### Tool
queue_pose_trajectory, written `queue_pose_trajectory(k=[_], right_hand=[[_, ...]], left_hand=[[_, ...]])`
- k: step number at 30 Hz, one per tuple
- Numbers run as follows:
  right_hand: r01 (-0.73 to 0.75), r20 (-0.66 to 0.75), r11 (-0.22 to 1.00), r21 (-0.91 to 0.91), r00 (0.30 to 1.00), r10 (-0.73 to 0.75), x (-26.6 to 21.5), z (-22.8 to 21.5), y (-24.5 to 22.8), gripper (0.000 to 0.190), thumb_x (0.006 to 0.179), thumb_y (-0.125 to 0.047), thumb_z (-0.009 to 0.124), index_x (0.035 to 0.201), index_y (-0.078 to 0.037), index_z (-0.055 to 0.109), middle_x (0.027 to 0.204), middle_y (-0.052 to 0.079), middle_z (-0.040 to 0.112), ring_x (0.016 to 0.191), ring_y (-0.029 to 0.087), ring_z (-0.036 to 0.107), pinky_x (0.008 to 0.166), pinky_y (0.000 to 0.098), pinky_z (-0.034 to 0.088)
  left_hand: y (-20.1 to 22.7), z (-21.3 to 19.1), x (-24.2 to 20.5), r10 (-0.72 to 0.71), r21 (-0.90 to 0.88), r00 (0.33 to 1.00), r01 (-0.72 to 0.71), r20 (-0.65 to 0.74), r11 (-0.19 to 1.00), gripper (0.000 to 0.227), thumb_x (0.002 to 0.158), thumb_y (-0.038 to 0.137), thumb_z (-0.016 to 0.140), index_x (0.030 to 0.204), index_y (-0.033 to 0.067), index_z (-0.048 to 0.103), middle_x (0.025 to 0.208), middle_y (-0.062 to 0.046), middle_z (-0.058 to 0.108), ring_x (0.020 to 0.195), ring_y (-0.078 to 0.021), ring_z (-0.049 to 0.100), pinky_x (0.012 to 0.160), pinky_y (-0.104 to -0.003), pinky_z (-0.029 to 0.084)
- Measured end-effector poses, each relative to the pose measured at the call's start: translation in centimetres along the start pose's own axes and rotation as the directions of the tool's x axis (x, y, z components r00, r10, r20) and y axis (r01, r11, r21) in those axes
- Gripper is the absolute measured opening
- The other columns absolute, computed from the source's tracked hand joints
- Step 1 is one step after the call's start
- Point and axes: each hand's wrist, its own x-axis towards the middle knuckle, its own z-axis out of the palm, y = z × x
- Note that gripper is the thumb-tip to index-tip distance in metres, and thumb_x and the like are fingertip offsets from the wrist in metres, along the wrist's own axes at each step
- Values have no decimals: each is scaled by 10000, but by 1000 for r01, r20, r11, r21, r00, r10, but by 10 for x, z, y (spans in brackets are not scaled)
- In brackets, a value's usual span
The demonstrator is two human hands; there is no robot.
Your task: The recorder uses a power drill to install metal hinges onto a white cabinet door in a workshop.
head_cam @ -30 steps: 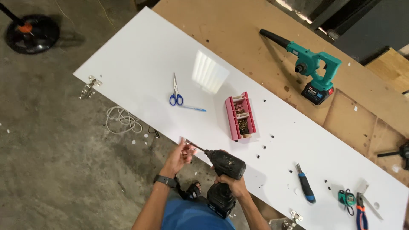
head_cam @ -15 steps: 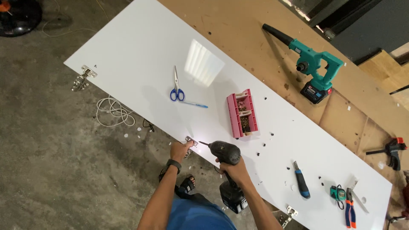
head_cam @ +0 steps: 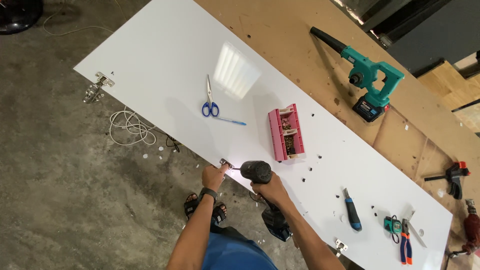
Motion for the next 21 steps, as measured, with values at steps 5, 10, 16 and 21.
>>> queue_pose_trajectory(k=[5, 10, 16, 21], right_hand=[[16, 30, 1000, 3, 999, -17, 7, 1, 4, 231, 679, -33, 713, 900, 29, 687, 735, 89, 719, 526, 178, 695, 527, 328, 560], [24, 24, 998, -50, 999, -23, 11, 3, 4, 279, 700, -66, 724, 958, 26, 671, 735, 99, 711, 550, 182, 712, 552, 331, 573], [39, 22, 984, -176, 999, -36, 9, 5, -11, 309, 705, -101, 714, 991, -5, 653, 736, 97, 727, 573, 186, 737, 569, 325, 579], [17, 57, 970, -243, 998, -4, 22, 1, -6, 325, 697, -104, 719, 994, 23, 681, 747, 90, 726, 588, 196, 726, 564, 360, 575]], left_hand=[[6, -1, -3, -31, -11, 999, 31, 8, 999, 593, 803, 405, 795, 411, 87, 485, 387, -11, 425, 357, -152, 324, 427, -334, 274], [5, -1, -2, -33, -11, 999, 33, 11, 999, 634, 815, 411, 799, 405, 72, 454, 386, -27, 393, 356, -157, 299, 419, -323, 268], [-1, 2, 1, -38, -31, 999, 38, 11, 999, 587, 801, 396, 803, 400, 100, 492, 372, 1, 443, 328, -133, 353, 392, -317, 301], [-6, 5, 4, 10, 12, 1000, -10, 2, 1000, 634, 818, 427, 795, 401, 81, 464, 383, -22, 398, 347, -158, 301, 408, -338, 270]])
